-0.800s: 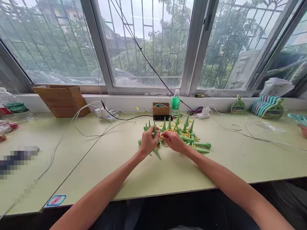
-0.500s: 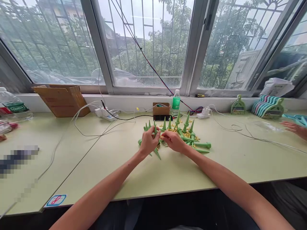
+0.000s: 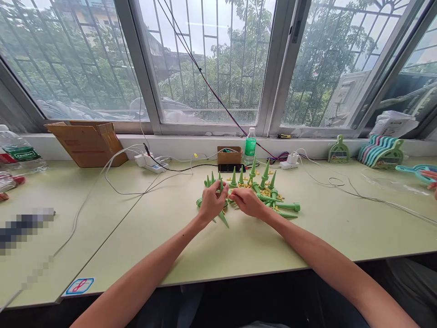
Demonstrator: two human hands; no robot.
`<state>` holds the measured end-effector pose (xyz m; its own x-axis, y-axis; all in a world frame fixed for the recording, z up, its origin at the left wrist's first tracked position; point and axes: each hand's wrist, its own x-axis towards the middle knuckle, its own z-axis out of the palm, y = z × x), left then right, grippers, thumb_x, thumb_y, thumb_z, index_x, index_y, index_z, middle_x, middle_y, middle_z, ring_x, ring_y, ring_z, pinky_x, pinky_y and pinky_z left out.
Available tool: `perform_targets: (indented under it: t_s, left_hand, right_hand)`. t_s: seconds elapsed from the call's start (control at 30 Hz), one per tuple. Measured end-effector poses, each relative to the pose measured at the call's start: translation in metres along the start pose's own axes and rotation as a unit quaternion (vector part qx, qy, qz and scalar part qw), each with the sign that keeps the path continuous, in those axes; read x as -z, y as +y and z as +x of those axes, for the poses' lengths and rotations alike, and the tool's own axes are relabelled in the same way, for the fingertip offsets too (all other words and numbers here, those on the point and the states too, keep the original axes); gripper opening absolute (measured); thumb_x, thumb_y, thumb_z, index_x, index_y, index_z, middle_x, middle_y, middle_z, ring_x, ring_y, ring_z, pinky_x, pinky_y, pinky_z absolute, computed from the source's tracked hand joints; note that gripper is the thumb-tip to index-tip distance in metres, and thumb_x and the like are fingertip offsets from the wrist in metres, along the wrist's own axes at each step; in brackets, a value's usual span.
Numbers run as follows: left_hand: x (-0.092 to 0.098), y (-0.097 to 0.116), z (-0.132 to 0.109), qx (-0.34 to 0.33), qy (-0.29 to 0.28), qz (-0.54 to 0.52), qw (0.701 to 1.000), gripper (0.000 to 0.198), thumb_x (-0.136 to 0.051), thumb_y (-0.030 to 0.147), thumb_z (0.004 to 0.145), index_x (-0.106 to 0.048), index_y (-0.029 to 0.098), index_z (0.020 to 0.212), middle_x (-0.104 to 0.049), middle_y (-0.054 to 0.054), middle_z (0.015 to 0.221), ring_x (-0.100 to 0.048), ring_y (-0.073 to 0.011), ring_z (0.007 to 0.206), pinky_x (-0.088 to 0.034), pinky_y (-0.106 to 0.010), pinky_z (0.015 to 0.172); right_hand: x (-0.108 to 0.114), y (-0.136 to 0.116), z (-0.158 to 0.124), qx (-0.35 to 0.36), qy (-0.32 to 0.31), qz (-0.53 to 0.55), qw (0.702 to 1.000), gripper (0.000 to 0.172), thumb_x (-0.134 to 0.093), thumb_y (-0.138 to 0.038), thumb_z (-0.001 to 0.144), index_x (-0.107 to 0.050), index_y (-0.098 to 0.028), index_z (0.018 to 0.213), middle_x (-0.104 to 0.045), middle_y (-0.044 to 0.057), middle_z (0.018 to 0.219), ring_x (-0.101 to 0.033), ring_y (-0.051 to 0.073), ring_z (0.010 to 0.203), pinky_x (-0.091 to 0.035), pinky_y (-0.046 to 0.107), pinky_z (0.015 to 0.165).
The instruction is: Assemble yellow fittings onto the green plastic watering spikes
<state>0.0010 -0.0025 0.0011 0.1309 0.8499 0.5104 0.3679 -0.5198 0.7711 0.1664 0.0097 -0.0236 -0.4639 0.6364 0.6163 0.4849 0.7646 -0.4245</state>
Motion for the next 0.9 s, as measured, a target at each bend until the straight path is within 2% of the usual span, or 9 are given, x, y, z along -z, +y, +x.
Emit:
perform_targets:
  t_s: [0.23, 0.47, 0.53, 0.7, 0.9]
  left_hand:
    - [0.0002, 0.0018, -0.0003, -0.001, 0.003, -0.003, 1.0, 0.026, -0.05, 0.041, 0.087, -0.051, 0.017, 0.076, -0.053, 0.003, 0.066, -0.04, -0.0047, 0.042, -0.031, -0.018, 0.04]
    - [0.0006, 0.0037, -0.001, -0.007, 0.011, 0.0, 1.0, 0.025, -0.049, 0.04, 0.088, -0.051, 0.018, 0.077, -0.05, 0.004, 0.065, -0.034, -0.0035, 0.04, -0.028, -0.019, 0.04]
    - [0.0008, 0.0043, -0.001, -0.007, 0.014, 0.002, 1.0, 0.024, -0.049, 0.04, 0.088, -0.05, 0.018, 0.077, -0.048, 0.005, 0.063, -0.034, -0.0037, 0.04, -0.028, -0.019, 0.04]
    - [0.0016, 0.0044, -0.0004, -0.01, 0.029, 0.008, 1.0, 0.023, -0.049, 0.04, 0.087, -0.049, 0.019, 0.077, -0.048, 0.005, 0.064, -0.033, -0.0041, 0.04, -0.028, -0.019, 0.041]
    - [0.002, 0.0038, -0.001, -0.019, 0.02, 0.009, 1.0, 0.025, -0.048, 0.042, 0.088, -0.049, 0.019, 0.077, -0.046, 0.005, 0.062, -0.03, -0.0045, 0.04, -0.026, -0.019, 0.041]
  right_hand:
    - [-0.0013, 0.0018, -0.0003, 0.008, 0.004, -0.015, 1.0, 0.035, -0.04, -0.033, 0.095, -0.035, -0.019, 0.063, -0.038, -0.004, 0.056, -0.03, 0.009, 0.052, -0.026, 0.022, 0.054]
    - [-0.0001, -0.0019, 0.0002, -0.003, 0.012, -0.014, 1.0, 0.036, -0.039, -0.034, 0.096, -0.041, -0.018, 0.064, -0.041, -0.003, 0.057, -0.033, 0.009, 0.052, -0.028, 0.022, 0.054]
    - [0.0006, -0.0042, 0.0002, -0.007, 0.015, -0.008, 1.0, 0.034, -0.041, -0.034, 0.096, -0.046, -0.018, 0.067, -0.046, -0.003, 0.058, -0.037, 0.009, 0.052, -0.03, 0.021, 0.054]
    - [0.0003, -0.0062, -0.0001, -0.013, 0.021, 0.03, 0.999, 0.016, -0.052, -0.034, 0.09, -0.054, -0.017, 0.089, -0.058, 0.0, 0.07, -0.046, 0.008, 0.053, -0.038, 0.021, 0.056]
    - [-0.0014, -0.0024, -0.0004, -0.014, 0.021, 0.035, 0.999, 0.015, -0.051, -0.032, 0.09, -0.053, -0.018, 0.086, -0.057, 0.0, 0.069, -0.046, 0.009, 0.053, -0.039, 0.022, 0.055]
